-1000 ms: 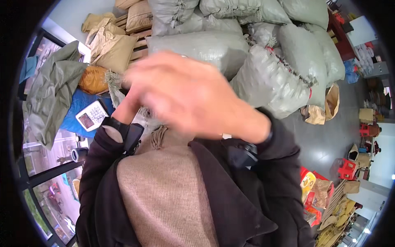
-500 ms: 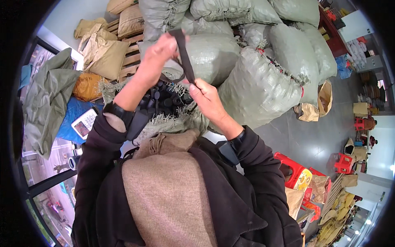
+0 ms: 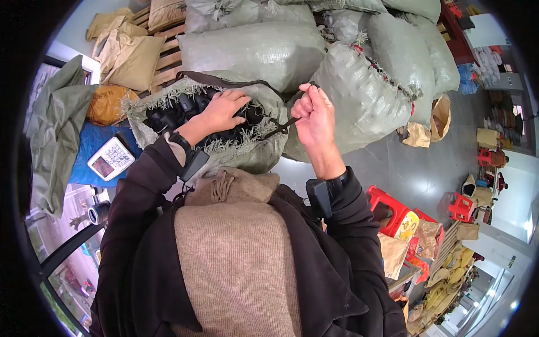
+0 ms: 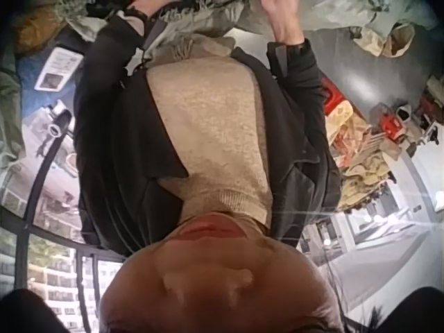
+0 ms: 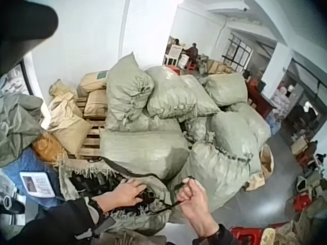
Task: The recorder is securing and sealing large green industrial bags filled with black plastic components using manual straps.
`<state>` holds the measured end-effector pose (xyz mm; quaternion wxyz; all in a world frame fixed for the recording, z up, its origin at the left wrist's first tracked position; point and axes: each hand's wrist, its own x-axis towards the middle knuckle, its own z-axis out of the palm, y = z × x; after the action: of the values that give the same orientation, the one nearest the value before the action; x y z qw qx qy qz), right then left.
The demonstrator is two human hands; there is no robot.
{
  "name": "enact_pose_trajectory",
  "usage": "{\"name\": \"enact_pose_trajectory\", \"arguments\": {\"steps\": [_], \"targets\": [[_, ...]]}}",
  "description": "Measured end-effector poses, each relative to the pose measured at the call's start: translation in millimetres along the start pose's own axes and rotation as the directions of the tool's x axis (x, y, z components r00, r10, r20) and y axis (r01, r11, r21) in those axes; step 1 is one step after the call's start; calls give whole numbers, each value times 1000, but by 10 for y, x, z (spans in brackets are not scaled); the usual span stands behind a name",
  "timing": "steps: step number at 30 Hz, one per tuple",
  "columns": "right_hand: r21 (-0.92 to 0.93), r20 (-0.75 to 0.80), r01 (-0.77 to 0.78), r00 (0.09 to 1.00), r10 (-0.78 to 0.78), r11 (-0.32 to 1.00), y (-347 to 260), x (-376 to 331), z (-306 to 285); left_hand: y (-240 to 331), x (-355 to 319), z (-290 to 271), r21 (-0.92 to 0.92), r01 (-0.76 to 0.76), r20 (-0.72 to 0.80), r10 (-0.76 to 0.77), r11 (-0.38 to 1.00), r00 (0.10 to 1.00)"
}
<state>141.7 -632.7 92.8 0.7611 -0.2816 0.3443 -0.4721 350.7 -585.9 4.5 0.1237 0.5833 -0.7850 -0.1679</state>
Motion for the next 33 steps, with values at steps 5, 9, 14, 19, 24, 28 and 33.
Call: {"name": "enact_pose_trajectory", "arguments": {"steps": [5, 9, 14, 19, 24, 28, 33], "targets": [[6, -2, 25, 1000, -25, 1000, -22, -103, 63, 9, 229, 78, 139, -75, -162, 98, 987, 982], [47, 27, 78, 996, -79, 996, -33, -201, 113, -103, 412, 258, 195, -106, -126, 132, 975, 983], [57, 2, 163, 987, -163, 985, -113, -307, 95, -238, 673, 405, 246, -274, -128, 312, 930, 942], [135, -32, 271, 963, -269, 953, -292, -304, 28, -308, 721, 357, 142, -428, -73, 441, 893, 895], [164, -27, 257, 966, -256, 952, -245, -285, 66, -276, 796, 341, -85, -359, 5, 361, 929, 933], [137, -59, 227, 974, -220, 964, -192, -258, 47, -192, 733, 407, -149, -193, 200, 220, 970, 955], [51, -142, 214, 968, -205, 976, -77, -83, 16, 52, 558, 292, -105, -160, 450, 190, 982, 873]]}}
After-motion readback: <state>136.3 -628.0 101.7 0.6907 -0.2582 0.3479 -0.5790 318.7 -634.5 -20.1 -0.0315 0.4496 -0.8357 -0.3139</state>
